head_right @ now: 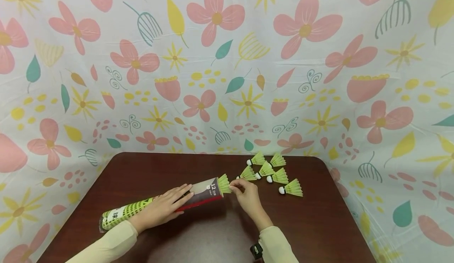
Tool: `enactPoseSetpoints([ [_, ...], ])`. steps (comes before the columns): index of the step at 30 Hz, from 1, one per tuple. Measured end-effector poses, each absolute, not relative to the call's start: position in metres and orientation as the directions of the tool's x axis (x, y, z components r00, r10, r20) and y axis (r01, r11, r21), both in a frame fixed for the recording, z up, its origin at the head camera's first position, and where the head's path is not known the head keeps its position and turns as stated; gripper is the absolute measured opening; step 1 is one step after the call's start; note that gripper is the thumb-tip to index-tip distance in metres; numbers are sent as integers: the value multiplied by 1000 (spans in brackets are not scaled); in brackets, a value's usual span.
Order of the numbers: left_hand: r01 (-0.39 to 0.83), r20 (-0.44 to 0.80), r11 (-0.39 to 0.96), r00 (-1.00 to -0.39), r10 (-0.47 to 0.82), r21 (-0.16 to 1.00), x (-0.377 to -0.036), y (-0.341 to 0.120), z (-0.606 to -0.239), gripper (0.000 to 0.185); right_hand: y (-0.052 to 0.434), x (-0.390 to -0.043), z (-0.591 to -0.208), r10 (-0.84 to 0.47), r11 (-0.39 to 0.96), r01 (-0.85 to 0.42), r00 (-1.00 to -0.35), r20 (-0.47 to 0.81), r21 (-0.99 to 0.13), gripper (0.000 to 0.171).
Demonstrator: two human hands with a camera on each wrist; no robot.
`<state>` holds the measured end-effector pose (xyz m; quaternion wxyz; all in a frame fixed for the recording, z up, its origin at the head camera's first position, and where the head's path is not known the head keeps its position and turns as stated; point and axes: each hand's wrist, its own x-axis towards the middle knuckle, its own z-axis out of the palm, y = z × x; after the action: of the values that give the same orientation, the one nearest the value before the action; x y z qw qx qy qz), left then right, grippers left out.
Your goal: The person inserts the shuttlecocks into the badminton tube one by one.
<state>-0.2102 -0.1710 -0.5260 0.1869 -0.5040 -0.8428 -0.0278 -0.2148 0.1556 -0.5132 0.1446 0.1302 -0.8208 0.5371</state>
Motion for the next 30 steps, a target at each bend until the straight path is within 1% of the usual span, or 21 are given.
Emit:
enactPoseSetpoints([
  [11,859,361,491,-415,835,-148,-211,-171,-524,88,149,-214,-515,-69,412,-383,-918,391,-827,3],
  [17,860,362,489,-414,835,-144,-208,-170,-523,90,146,-213,-517,-55,426,-378,-918,393,-822,12],
  [25,862,351,485,-412,841,-150,-208,-170,-523,87,141,-211,-517,-73,404,-408,-907,416,-819,11],
  [30,861,348,487,-416,840,-147,-208,-169,-524,89,138,-211,-517,-95,387,-433,-897,432,-814,11],
])
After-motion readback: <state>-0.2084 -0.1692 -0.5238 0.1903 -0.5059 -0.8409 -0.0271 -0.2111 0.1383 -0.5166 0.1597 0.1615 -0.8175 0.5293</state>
